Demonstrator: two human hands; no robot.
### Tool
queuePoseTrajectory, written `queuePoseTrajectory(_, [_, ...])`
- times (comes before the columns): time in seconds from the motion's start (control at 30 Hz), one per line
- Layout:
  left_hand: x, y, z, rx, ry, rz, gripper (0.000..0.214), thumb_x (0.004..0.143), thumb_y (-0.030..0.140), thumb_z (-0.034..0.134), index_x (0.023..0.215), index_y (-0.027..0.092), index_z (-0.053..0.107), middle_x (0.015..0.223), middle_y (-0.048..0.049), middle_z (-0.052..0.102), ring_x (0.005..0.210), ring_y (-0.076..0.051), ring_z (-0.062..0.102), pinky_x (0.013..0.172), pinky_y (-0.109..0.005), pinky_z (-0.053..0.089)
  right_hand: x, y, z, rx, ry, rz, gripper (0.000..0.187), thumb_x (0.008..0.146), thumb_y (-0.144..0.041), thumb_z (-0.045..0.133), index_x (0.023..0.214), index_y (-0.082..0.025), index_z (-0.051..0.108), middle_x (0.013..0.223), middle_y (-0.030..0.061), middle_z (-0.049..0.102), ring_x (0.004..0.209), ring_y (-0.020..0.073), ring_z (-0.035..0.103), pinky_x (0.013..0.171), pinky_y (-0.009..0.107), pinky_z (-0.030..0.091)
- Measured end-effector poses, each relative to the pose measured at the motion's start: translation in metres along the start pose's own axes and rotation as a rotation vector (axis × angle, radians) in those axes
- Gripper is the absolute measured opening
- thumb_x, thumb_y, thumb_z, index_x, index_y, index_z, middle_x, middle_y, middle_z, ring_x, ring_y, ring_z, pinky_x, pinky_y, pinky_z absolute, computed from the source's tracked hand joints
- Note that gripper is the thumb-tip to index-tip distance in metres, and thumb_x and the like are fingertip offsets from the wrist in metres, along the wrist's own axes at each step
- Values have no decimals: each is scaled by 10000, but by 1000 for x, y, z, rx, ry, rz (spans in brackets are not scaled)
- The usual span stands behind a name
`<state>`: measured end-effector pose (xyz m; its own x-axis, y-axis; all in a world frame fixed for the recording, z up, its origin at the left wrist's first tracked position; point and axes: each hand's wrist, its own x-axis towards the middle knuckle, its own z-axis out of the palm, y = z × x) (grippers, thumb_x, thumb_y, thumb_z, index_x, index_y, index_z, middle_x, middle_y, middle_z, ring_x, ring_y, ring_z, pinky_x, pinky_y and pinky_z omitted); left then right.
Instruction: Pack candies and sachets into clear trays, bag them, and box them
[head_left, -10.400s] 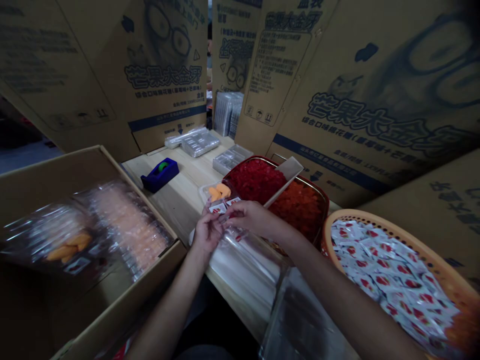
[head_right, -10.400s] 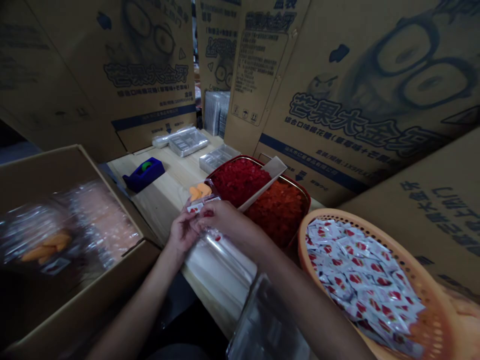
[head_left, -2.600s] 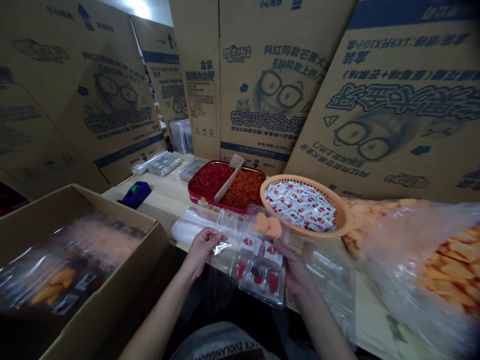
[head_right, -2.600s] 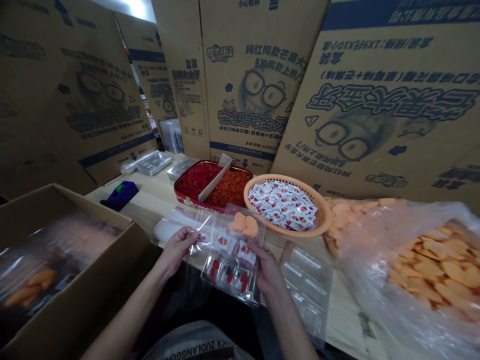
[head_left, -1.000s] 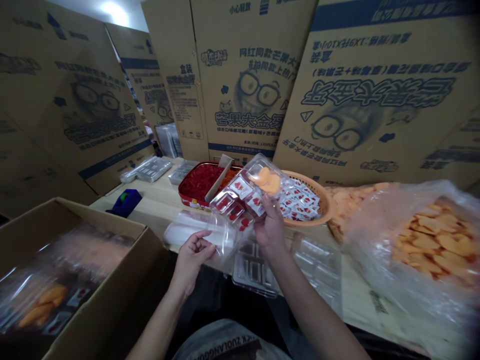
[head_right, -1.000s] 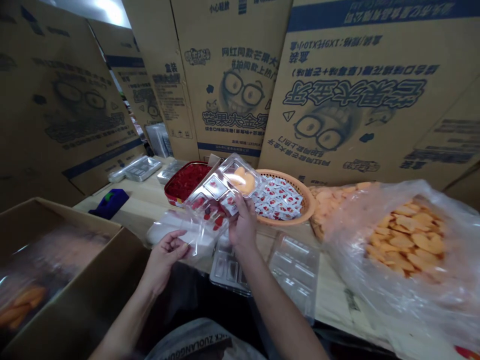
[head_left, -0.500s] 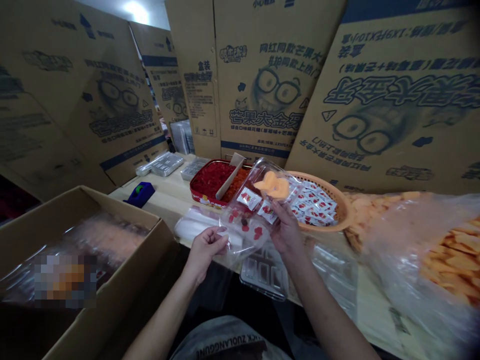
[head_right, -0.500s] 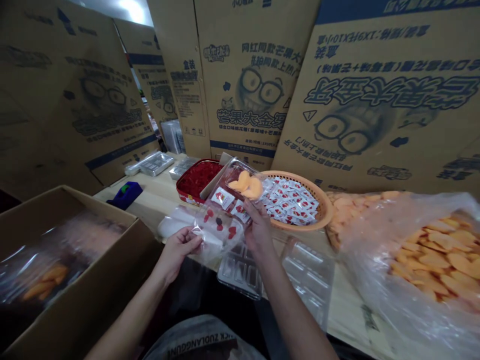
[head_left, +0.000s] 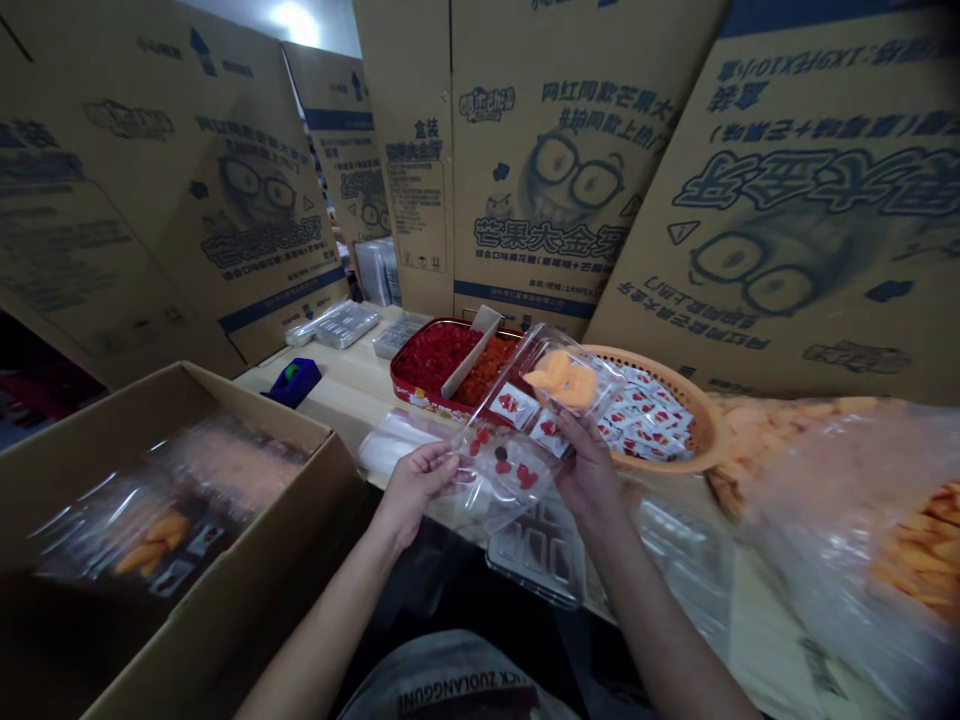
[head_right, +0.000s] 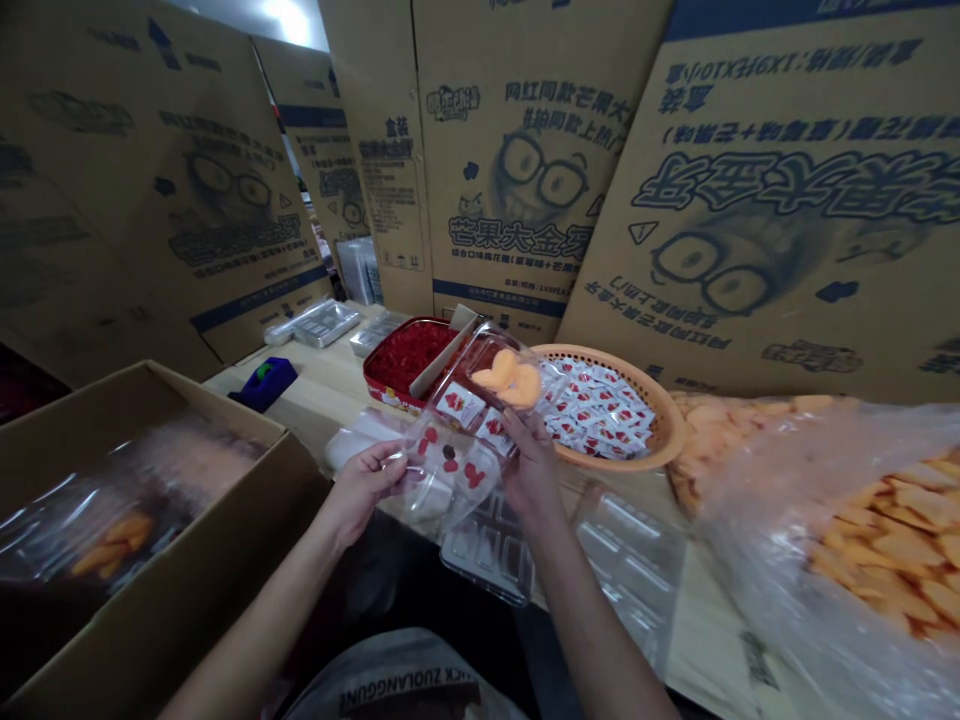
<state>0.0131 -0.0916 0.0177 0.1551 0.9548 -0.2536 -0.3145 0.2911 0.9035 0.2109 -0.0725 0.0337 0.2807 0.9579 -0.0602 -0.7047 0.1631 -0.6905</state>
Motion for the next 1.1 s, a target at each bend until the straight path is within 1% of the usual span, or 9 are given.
queuePoseTrajectory(0.13, [-2, 5, 5, 54, -60, 1, 470, 563, 320, 784, 971, 135, 641, 870, -64, 689, 719, -152, 641, 672, -260, 494, 1, 3, 1, -30, 17, 30, 315, 548, -187, 782, 822, -196, 628, 777, -53, 683, 663, 106, 618, 596, 234, 546])
queuePoseTrajectory(0.23, [1, 8, 7, 68, -64, -6, 403, 570, 302, 783, 913, 136, 654, 820, -47, 687, 675, -122, 621, 639, -228, 483, 0, 7, 0, -71, 2, 42, 291, 563, -194, 787, 805, -179, 626, 746, -46, 676, 615, 88, 600, 583, 205, 523])
queuePoseTrajectory(0.37, [10, 10, 7, -54, -93, -58, 326, 599, 302, 766, 846, 126, 646, 749, -41, 677, 615, -121, 613, 641, -251, 491, -5, 10, -1, -133, -107, 155, 301, 565, -207, 795, 822, -163, 643, 773, -17, 683, 649, 100, 610, 606, 197, 500])
queuePoseTrajectory(0.53, [9, 12, 7, -172, -156, -135, 344, 640, 296, 736, 935, 144, 644, 849, -62, 686, 705, -158, 641, 708, -290, 500, -11, 5, 2, -163, -129, 265, 335, 549, -207, 801, 843, -139, 657, 818, 19, 690, 712, 133, 624, 656, 223, 495])
queuePoseTrajectory(0.67, [1, 10, 9, -51, -278, -177, 348, 632, 257, 746, 942, 127, 655, 850, -70, 695, 693, -140, 635, 687, -255, 488, -15, 0, 5, -159, -177, 234, 367, 549, -199, 798, 882, -168, 648, 830, 9, 687, 705, 131, 620, 672, 234, 496])
queuePoseTrajectory(0.8, [-3, 9, 8, -90, -286, -152, 337, 623, 221, 749, 934, 136, 650, 843, -62, 696, 700, -153, 639, 693, -279, 494, -19, -5, 8, -281, -285, 243, 364, 570, -224, 782, 904, -177, 645, 859, 22, 683, 732, 145, 617, 685, 260, 506])
queuePoseTrajectory(0.9, [-6, 11, 7, -107, -272, -137, 326, 622, 217, 750, 922, 143, 648, 846, -53, 694, 698, -151, 641, 687, -275, 496, -15, -14, 14, -264, -311, 122, 473, 572, -222, 774, 1017, -228, 612, 1000, 21, 662, 898, 177, 610, 759, 290, 509])
queuePoseTrajectory(1.0, [-8, 10, 7, -143, -230, -146, 287, 612, 214, 758, 865, 137, 648, 812, -38, 689, 689, -140, 638, 684, -262, 499, -3, -24, 21, -208, -258, -27, 594, 552, -188, 781, 1099, -282, 570, 1037, 2, 650, 884, 152, 616, 722, 252, 508])
queuePoseTrajectory(1.1, [-7, 6, 9, -199, -167, -183, 284, 601, 206, 766, 847, 132, 646, 751, -28, 680, 641, -127, 628, 658, -250, 499, 5, -25, 21, -374, -309, 16, 391, 604, -220, 754, 980, -216, 648, 908, 12, 676, 756, 125, 612, 634, 209, 489])
